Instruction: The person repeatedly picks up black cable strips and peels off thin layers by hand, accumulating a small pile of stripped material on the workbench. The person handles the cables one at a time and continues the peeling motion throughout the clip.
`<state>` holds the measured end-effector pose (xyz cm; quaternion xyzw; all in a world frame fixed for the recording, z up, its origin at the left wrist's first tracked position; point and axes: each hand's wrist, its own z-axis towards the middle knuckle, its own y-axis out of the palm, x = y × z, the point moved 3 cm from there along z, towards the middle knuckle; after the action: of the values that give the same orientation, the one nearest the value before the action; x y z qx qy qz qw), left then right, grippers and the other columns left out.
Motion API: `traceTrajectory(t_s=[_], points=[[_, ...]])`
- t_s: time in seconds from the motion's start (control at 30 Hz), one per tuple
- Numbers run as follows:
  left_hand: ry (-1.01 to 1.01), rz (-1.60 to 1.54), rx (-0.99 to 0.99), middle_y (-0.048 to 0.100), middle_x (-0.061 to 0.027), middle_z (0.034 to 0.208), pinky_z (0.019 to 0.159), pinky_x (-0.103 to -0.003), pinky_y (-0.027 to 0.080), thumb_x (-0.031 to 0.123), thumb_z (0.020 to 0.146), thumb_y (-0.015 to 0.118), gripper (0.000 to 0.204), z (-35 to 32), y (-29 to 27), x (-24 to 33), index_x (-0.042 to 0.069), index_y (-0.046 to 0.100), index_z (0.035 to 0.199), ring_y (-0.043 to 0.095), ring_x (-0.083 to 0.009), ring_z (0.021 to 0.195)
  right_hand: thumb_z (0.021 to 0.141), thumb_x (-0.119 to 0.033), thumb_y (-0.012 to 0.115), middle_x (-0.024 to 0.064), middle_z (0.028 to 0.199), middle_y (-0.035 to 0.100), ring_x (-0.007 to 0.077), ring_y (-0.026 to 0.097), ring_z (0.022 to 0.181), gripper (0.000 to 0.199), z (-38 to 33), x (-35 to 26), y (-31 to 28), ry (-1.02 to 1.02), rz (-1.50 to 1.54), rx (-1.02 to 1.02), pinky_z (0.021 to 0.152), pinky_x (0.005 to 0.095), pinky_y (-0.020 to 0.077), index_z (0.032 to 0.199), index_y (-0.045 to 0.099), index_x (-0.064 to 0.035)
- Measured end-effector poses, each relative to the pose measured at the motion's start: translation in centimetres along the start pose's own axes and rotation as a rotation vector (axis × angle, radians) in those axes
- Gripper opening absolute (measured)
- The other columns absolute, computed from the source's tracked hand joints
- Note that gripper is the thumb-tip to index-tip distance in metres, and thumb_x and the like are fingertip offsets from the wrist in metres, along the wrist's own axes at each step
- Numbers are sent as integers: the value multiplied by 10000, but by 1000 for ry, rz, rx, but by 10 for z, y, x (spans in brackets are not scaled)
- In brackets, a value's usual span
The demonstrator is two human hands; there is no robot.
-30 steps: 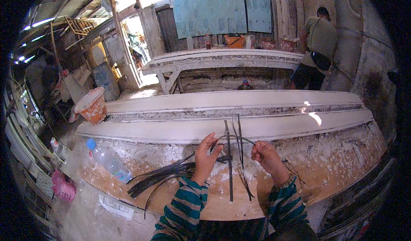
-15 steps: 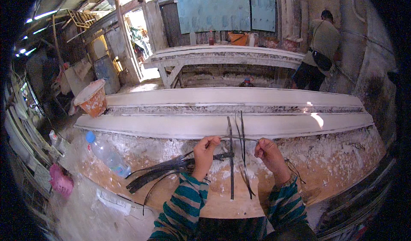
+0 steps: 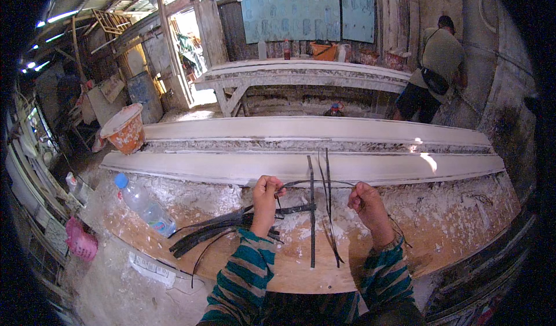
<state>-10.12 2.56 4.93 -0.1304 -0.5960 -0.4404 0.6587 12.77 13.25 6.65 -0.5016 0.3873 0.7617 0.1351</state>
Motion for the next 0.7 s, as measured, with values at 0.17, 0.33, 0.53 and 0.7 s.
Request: traceTrajectory(t_s=[0.17,0.33,0.53,0.7], points=[[12,-58,83,511,-14,718,606,-255,465,309,897,460,244,5,-11,0,91,491,792,516,-107,637,886,-279,489,-12,576,453,94,417,534,273,1,-5,-1,-10,29,-24,520,220,367,699,505,-81],[86,-135,300,503,-18,711,583,-234,416,308,898,464,269,22,-45,3,67,495,784,484,-100,611,890,-286,478,-22,576,405,91,388,523,271,1,-10,-4,-62,43,-26,512,224,346,703,472,-90],[84,-179,609,518,-17,767,616,-231,410,288,875,503,205,32,-94,1,85,523,856,469,-108,632,913,-296,422,-22,591,350,91,336,528,268,-4,-34,-9,-236,348,-85,520,226,316,732,446,-100],[308,263,651,498,-102,1041,759,-286,407,189,787,617,285,31,-100,11,73,531,1032,495,-194,889,925,-299,390,-22,584,335,93,332,526,286,-7,-43,-12,-247,510,-64,527,232,315,730,444,-96]])
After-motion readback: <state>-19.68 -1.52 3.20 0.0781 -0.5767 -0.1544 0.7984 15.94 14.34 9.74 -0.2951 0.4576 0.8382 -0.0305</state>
